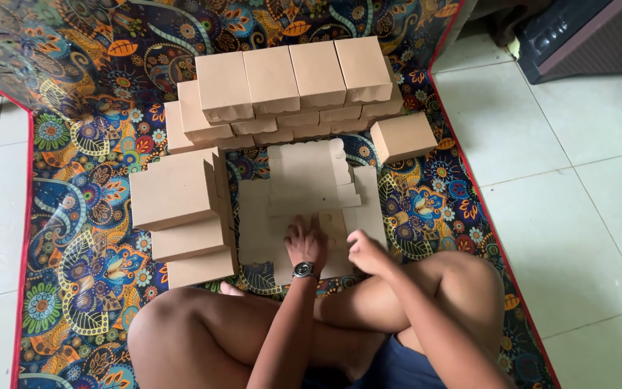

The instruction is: A person is sitting on the floor, folding flat cardboard templates into boxes and stacking them into a neat pile.

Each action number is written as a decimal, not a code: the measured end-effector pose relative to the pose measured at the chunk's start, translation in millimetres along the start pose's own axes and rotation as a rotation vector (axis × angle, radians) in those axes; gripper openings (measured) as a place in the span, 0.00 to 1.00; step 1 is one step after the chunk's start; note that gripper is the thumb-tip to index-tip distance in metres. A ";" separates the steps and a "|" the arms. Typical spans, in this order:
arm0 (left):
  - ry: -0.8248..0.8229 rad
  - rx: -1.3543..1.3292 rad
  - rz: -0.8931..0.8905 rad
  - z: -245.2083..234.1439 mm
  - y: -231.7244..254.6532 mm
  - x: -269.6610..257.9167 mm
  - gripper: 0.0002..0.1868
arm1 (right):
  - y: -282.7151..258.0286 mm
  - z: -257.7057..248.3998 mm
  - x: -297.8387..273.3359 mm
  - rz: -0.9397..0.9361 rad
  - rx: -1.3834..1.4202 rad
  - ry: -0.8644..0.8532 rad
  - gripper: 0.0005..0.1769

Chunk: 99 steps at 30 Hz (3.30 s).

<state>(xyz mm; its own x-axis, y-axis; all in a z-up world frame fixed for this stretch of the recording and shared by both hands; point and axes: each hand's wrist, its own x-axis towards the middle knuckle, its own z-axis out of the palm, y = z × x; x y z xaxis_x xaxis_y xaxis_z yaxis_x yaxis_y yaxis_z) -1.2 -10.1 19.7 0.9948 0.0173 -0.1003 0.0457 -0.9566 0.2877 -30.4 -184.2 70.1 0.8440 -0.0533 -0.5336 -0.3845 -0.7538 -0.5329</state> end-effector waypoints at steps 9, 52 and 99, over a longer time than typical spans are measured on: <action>-0.185 0.072 0.063 -8.9 -4.2 -2.5 0.62 | -12.6 1.5 -20.1 -0.212 -0.274 -0.316 0.27; -0.207 0.025 0.020 -37.1 2.7 -11.4 0.64 | -1.6 37.3 -34.6 -0.157 -0.919 -0.309 0.24; -0.249 -0.245 -0.268 18.0 -109.5 -5.0 0.18 | -42.2 -3.1 8.3 -0.262 -0.686 -0.148 0.37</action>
<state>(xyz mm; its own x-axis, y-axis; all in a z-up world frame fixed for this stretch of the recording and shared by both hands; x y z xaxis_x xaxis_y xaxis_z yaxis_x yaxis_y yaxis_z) -12.8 89.3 -28.5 0.8940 0.1566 -0.4199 0.3496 -0.8299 0.4348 -6.0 -154.8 90.2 0.7983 0.2363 -0.5539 0.1824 -0.9715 -0.1516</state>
